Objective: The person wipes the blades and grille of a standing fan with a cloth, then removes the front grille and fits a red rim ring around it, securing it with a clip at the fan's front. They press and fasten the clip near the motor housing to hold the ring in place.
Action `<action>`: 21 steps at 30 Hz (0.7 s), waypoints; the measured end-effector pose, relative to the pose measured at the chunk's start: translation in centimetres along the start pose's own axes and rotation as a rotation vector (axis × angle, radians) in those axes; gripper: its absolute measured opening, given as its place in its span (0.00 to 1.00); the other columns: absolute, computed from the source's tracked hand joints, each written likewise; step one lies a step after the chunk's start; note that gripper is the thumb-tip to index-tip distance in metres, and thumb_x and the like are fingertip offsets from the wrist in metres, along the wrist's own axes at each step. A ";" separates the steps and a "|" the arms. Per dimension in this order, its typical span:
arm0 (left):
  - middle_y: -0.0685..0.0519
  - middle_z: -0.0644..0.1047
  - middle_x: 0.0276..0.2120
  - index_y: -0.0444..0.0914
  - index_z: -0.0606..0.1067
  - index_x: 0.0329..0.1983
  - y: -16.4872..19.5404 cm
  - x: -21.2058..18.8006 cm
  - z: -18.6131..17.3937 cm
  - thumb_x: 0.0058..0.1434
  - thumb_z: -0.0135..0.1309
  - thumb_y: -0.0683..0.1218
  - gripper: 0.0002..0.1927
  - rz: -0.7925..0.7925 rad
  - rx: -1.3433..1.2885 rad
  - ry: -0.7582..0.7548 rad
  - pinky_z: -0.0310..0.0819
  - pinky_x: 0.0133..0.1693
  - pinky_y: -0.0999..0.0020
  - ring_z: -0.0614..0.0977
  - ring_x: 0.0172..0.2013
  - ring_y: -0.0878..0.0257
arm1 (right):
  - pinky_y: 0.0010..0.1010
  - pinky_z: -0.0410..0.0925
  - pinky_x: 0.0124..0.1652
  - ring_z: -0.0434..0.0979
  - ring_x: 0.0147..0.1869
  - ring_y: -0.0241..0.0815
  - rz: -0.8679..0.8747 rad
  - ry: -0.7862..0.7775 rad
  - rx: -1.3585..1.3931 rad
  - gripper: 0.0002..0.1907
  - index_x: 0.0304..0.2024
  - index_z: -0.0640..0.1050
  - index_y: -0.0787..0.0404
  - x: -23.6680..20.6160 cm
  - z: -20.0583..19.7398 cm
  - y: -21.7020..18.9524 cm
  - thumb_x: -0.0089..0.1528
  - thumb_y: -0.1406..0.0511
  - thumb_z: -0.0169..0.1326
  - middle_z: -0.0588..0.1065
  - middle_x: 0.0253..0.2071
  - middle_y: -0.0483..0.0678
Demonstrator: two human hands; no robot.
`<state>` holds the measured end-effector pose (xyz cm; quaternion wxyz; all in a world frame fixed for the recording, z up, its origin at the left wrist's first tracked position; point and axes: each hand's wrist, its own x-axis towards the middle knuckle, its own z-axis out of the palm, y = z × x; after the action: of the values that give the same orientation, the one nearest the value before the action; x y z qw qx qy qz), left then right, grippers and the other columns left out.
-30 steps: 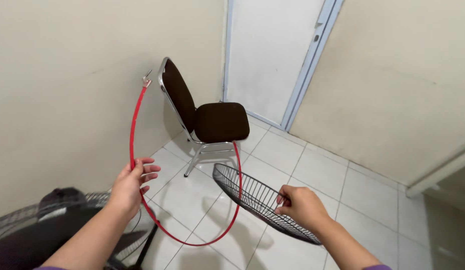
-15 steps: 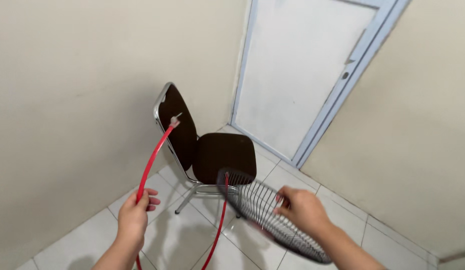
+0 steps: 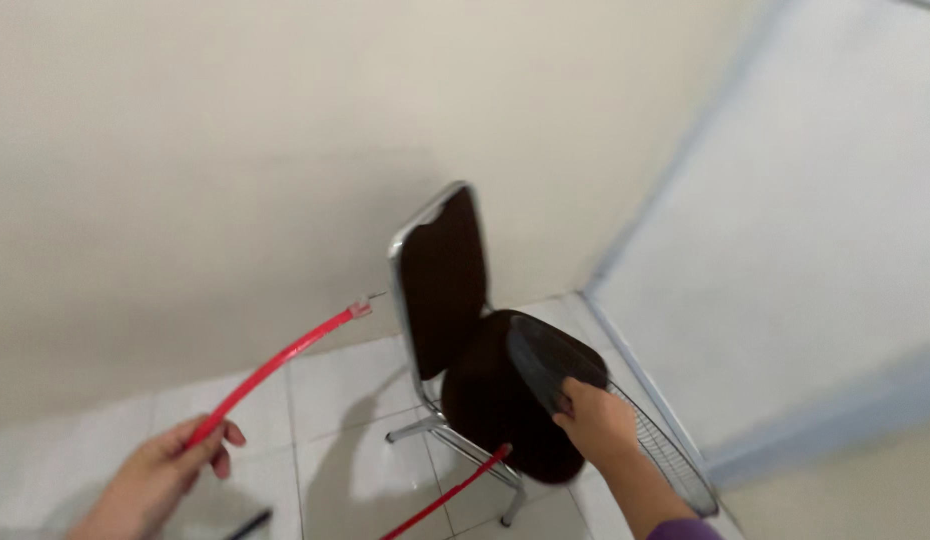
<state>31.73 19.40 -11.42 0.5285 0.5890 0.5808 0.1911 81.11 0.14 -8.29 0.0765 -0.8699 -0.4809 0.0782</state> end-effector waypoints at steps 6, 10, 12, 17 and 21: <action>0.52 0.65 0.22 0.42 0.80 0.45 -1.1 -1.8 0.1 0.71 0.51 0.49 0.10 -0.205 0.031 0.106 0.59 0.32 0.65 0.64 0.27 0.61 | 0.43 0.73 0.45 0.82 0.47 0.50 -0.103 -0.226 -0.125 0.14 0.42 0.74 0.50 9.1 11.6 3.0 0.57 0.58 0.63 0.80 0.39 0.45; 0.55 0.64 0.22 0.41 0.80 0.44 -2.4 -4.9 0.6 0.68 0.53 0.48 0.09 -0.214 -0.030 0.178 0.61 0.31 0.66 0.64 0.27 0.63 | 0.41 0.73 0.50 0.82 0.50 0.47 -0.205 -0.417 -0.144 0.07 0.40 0.77 0.46 9.7 19.3 1.4 0.60 0.61 0.58 0.81 0.43 0.44; 0.57 0.67 0.24 0.40 0.80 0.43 -3.2 -6.6 0.3 0.66 0.52 0.47 0.09 -0.174 -0.072 0.208 0.64 0.33 0.68 0.66 0.28 0.65 | 0.39 0.73 0.50 0.84 0.48 0.46 -0.217 -0.378 -0.073 0.04 0.34 0.79 0.48 9.8 21.4 0.9 0.61 0.64 0.54 0.83 0.42 0.43; 0.60 0.77 0.28 0.38 0.80 0.40 -3.3 -9.4 -0.1 0.64 0.50 0.44 0.09 -0.068 -0.139 0.234 0.68 0.37 0.72 0.71 0.31 0.68 | 0.42 0.72 0.53 0.80 0.52 0.48 -0.281 -0.591 -0.113 0.05 0.40 0.75 0.47 10.1 23.9 -2.3 0.61 0.62 0.55 0.78 0.46 0.47; 0.58 0.68 0.23 0.40 0.81 0.40 -1.1 -13.2 -2.2 0.66 0.51 0.47 0.10 -0.142 -0.121 0.291 0.60 0.32 0.70 0.65 0.27 0.67 | 0.45 0.71 0.54 0.77 0.56 0.51 -0.303 -0.664 -0.075 0.13 0.45 0.70 0.48 6.5 23.9 -6.9 0.60 0.59 0.56 0.73 0.51 0.50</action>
<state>26.01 8.38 -6.41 0.4853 0.4798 0.6789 0.2710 73.81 10.70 -30.62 -0.1049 -0.7182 -0.6055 0.3264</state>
